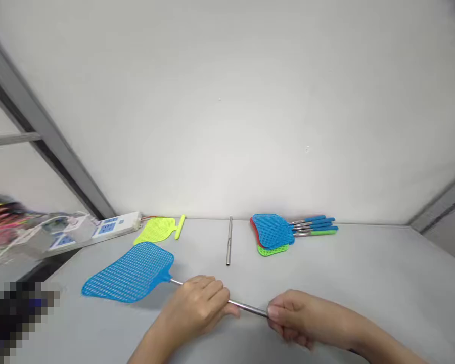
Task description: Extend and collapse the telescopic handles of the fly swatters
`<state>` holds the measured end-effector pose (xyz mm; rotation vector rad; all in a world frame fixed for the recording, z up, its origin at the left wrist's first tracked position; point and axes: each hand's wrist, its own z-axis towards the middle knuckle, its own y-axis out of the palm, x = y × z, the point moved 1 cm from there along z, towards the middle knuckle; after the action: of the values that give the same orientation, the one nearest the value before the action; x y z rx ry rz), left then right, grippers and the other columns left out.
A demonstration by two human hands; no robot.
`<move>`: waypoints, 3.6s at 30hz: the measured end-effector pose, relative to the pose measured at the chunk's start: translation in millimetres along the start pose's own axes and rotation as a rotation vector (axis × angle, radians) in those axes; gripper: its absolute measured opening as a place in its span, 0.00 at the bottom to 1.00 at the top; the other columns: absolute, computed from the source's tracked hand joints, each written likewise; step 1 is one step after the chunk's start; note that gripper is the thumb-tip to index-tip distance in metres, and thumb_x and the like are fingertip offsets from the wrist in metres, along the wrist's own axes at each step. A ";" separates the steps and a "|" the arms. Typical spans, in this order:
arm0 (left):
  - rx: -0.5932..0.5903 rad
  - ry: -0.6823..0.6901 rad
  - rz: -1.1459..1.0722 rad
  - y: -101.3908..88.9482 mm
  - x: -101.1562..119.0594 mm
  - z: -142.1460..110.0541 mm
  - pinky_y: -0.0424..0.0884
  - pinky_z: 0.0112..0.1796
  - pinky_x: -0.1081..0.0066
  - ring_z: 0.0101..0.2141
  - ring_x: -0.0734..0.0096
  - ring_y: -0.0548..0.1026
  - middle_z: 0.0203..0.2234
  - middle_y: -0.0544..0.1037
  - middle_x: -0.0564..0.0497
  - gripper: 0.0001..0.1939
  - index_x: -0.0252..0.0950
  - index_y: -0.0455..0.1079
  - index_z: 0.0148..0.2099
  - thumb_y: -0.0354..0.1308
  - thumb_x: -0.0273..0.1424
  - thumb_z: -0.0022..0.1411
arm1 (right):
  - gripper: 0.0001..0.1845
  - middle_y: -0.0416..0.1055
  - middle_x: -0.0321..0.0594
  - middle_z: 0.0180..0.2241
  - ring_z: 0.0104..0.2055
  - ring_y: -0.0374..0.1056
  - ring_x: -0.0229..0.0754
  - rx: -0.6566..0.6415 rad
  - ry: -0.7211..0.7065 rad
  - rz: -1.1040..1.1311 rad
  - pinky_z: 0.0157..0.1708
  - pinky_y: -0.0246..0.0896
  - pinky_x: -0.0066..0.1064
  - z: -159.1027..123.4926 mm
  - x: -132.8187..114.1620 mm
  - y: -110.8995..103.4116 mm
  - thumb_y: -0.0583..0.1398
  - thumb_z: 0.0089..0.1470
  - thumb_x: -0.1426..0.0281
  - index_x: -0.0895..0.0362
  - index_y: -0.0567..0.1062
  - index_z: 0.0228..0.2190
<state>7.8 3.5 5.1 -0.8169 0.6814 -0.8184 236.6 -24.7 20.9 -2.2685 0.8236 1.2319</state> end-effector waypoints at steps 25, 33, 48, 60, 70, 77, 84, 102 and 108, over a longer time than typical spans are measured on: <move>0.058 0.001 0.037 -0.4 -2.0 5.4 0.54 0.21 0.74 0.17 0.76 0.59 0.14 0.61 0.57 0.18 0.36 0.56 0.21 0.46 0.36 0.62 | 0.20 0.57 0.33 0.19 0.17 0.50 0.27 -0.005 0.134 0.115 0.15 0.46 0.17 -5.7 19.1 -12.7 0.51 0.51 0.55 0.60 0.66 0.23; 0.008 -0.044 -0.014 5.1 1.8 5.7 0.54 0.22 0.73 0.18 0.76 0.60 0.15 0.62 0.57 0.17 0.36 0.57 0.21 0.46 0.36 0.61 | 0.21 0.57 0.32 0.18 0.16 0.49 0.26 -0.008 0.152 0.120 0.14 0.45 0.17 -5.6 26.9 -17.5 0.52 0.50 0.54 0.60 0.66 0.23; -0.201 -0.387 -0.275 20.8 34.8 14.4 0.56 0.27 0.71 0.25 0.71 0.64 0.22 0.68 0.54 0.10 0.36 0.62 0.27 0.48 0.33 0.59 | 0.21 0.56 0.31 0.17 0.15 0.48 0.26 -0.010 0.091 0.017 0.14 0.42 0.18 18.4 18.7 -18.0 0.51 0.51 0.55 0.60 0.64 0.21; -0.228 -0.429 -0.368 20.7 24.9 10.4 0.57 0.30 0.71 0.27 0.72 0.64 0.24 0.68 0.54 0.10 0.36 0.64 0.31 0.45 0.30 0.62 | 0.21 0.54 0.30 0.17 0.16 0.47 0.26 -0.010 0.042 -0.001 0.15 0.42 0.18 32.8 8.8 -15.6 0.51 0.51 0.54 0.60 0.64 0.21; -0.063 -0.467 -0.377 10.3 10.9 13.4 0.53 0.39 0.68 0.34 0.75 0.67 0.32 0.70 0.54 0.10 0.39 0.66 0.41 0.46 0.25 0.61 | 0.20 0.52 0.29 0.17 0.17 0.46 0.27 0.010 -0.018 0.015 0.15 0.42 0.19 25.1 9.3 -29.9 0.51 0.52 0.56 0.60 0.65 0.23; -0.008 -0.482 -0.313 9.8 8.9 11.3 0.54 0.40 0.68 0.35 0.74 0.68 0.33 0.70 0.54 0.08 0.40 0.67 0.40 0.49 0.26 0.60 | 0.20 0.52 0.29 0.18 0.17 0.45 0.27 0.017 -0.004 -0.005 0.15 0.41 0.19 20.3 8.4 -32.1 0.50 0.52 0.55 0.60 0.65 0.23; 0.013 -0.457 -0.297 11.6 13.5 14.7 0.55 0.40 0.67 0.35 0.73 0.68 0.33 0.70 0.52 0.08 0.38 0.66 0.40 0.49 0.25 0.59 | 0.21 0.53 0.30 0.18 0.17 0.46 0.27 0.025 0.010 -0.006 0.16 0.42 0.19 19.7 8.2 -32.3 0.50 0.52 0.54 0.60 0.66 0.24; 0.137 -0.069 -0.456 26.9 69.2 23.6 0.64 0.30 0.72 0.32 0.72 0.69 0.29 0.73 0.48 0.11 0.33 0.63 0.38 0.45 0.19 0.54 | 0.22 0.56 0.31 0.18 0.16 0.49 0.26 -0.027 0.008 -0.073 0.15 0.43 0.18 25.2 4.9 -14.1 0.50 0.52 0.54 0.60 0.63 0.21; 0.190 -0.070 -0.423 26.3 67.3 24.4 0.67 0.31 0.72 0.31 0.71 0.69 0.30 0.72 0.46 0.13 0.33 0.63 0.40 0.44 0.19 0.54 | 0.18 0.56 0.31 0.18 0.16 0.49 0.26 -0.056 0.001 -0.067 0.15 0.44 0.18 25.9 6.9 -14.6 0.48 0.53 0.60 0.60 0.63 0.21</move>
<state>70.8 -32.7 -18.1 -0.8236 0.3633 -1.2102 233.9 -0.2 3.0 -2.3212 0.7162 1.2388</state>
